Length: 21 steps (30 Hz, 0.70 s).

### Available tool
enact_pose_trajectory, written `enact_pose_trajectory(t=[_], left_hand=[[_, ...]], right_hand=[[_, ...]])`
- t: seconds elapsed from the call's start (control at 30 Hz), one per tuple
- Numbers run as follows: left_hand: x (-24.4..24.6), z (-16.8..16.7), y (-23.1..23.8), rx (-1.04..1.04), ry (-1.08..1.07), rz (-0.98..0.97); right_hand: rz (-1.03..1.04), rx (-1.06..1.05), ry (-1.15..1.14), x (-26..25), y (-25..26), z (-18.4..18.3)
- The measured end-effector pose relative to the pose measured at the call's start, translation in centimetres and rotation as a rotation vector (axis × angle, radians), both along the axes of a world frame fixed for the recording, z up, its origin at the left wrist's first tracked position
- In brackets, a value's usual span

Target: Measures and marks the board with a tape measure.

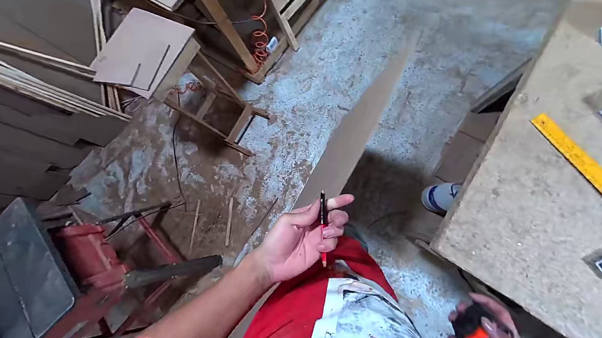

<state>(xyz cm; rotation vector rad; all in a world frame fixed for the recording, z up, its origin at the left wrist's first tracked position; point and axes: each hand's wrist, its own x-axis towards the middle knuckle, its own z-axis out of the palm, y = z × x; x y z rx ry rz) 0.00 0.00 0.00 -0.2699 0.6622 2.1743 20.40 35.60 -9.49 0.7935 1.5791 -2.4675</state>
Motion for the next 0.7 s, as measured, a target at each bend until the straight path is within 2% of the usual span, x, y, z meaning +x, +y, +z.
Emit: enact_pose_trajectory(t=[0.03, 0.07, 0.1, 0.2, 0.23, 0.27, 0.3, 0.37, 0.43, 0.5, 0.57, 0.63, 0.7], left_hand=[[0.0, 0.7, -0.2, -0.017, 0.064, 0.018], [0.2, 1.3, -0.5, -0.129, 0.175, 0.04], [0.6, 1.8, -1.0, -0.33, 0.337, 0.064], [2.4, 1.5, -4.6, -1.275, 0.927, 0.14], [3.1, 1.0, -6.3, -1.519, 1.019, 0.112], [4.0, 0.5, -7.8, -1.678, 1.004, 0.01], [5.1, 0.2, -9.2, -1.744, 0.904, -0.15], [8.1, -0.8, -11.5, -1.681, 0.679, -0.424], [10.9, -1.7, -12.1, -1.583, 0.582, -0.457], [12.3, -2.0, -11.3, -1.539, 0.536, -0.27], [11.4, -1.8, -9.9, -1.47, 0.492, 0.039], [8.1, -1.3, -8.6, -1.206, 0.41, 0.341], [4.2, -0.1, -7.5, -0.842, 0.339, 0.476]], right_hand=[[0.055, -0.006, 0.074, -3.1, -0.6, 1.2], [0.122, 0.011, 0.135, -6.0, -1.7, 2.5], [0.201, 0.048, 0.186, -8.7, -3.0, 3.8], [0.417, 0.227, 0.285, -14.9, -8.1, 7.1], [0.467, 0.303, 0.299, -16.6, -9.7, 7.6], [0.504, 0.379, 0.309, -18.1, -11.1, 7.6], [0.522, 0.466, 0.31, -19.4, -12.1, 7.0], [0.508, 0.689, 0.303, -21.4, -13.7, 5.5], [0.515, 0.794, 0.336, -22.9, -14.5, 5.0], [0.558, 0.688, 0.341, -23.9, -15.1, 5.8], [0.664, 0.48, 0.315, -24.4, -16.1, 7.2], [0.792, 0.277, 0.282, -25.0, -17.7, 8.9], [0.841, 0.273, 0.26, -25.3, -20.6, 11.4]])
